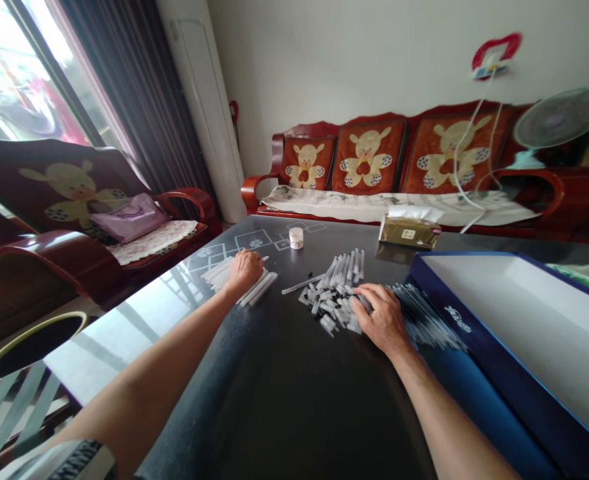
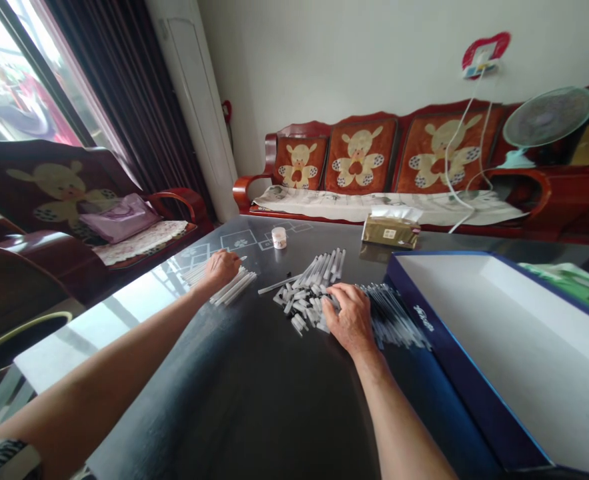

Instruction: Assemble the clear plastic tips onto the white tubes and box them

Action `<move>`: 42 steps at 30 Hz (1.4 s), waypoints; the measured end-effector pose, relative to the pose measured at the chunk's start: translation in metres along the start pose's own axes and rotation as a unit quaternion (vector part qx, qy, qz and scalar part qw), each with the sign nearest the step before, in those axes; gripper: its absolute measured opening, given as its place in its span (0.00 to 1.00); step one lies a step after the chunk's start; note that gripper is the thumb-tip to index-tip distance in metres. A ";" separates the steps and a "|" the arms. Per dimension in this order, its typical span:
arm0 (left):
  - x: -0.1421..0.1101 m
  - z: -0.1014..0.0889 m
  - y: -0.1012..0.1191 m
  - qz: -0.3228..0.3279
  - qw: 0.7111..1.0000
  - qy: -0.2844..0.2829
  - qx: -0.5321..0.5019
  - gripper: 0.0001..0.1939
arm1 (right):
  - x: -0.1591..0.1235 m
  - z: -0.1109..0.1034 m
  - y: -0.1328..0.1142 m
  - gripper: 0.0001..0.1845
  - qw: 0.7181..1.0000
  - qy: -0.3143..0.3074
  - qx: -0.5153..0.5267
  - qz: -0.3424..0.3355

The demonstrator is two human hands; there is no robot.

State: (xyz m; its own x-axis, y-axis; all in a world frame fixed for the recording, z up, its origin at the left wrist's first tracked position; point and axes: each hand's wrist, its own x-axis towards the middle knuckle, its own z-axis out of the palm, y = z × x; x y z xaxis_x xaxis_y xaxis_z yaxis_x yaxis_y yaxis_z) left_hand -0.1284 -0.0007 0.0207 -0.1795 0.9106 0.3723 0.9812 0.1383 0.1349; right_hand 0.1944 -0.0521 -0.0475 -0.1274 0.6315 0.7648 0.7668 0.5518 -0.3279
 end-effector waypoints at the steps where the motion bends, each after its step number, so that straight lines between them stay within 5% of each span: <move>1: 0.003 0.000 -0.011 -0.014 1.000 -0.021 0.014 0.15 | 0.000 0.000 0.000 0.11 1.000 0.000 0.001 0.000; 7: -0.001 0.000 -0.032 -0.022 0.999 -0.035 0.025 0.15 | -0.001 0.002 0.002 0.11 1.000 0.000 0.004 0.000; 12: -0.010 0.000 0.010 0.079 0.997 -0.018 0.006 0.16 | 0.000 -0.001 0.000 0.10 1.000 -0.008 0.006 0.005; 18: -0.019 0.011 0.072 0.172 0.974 -0.144 0.005 0.15 | 0.000 -0.003 -0.003 0.10 1.000 -0.010 0.011 0.011; 24: -0.020 0.010 0.085 0.188 0.964 -0.186 0.019 0.14 | 0.001 -0.003 -0.004 0.09 1.000 -0.011 0.020 0.013; 37: -0.039 0.014 0.074 0.130 0.985 -0.109 0.024 0.13 | 0.001 -0.003 -0.005 0.11 0.998 0.024 0.047 0.016; 42: -0.058 0.006 0.080 0.225 0.973 -0.050 -0.031 0.11 | 0.003 -0.004 -0.006 0.12 0.997 0.045 0.055 0.013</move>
State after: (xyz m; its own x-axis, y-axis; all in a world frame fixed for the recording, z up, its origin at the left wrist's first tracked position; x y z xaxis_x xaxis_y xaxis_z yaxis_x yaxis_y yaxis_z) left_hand -0.0394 -0.0401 0.0048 0.2773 0.9078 0.3146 0.9523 -0.3031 0.0350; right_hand 0.1916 -0.0555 -0.0412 -0.0483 0.5976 0.8004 0.6952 0.5955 -0.4027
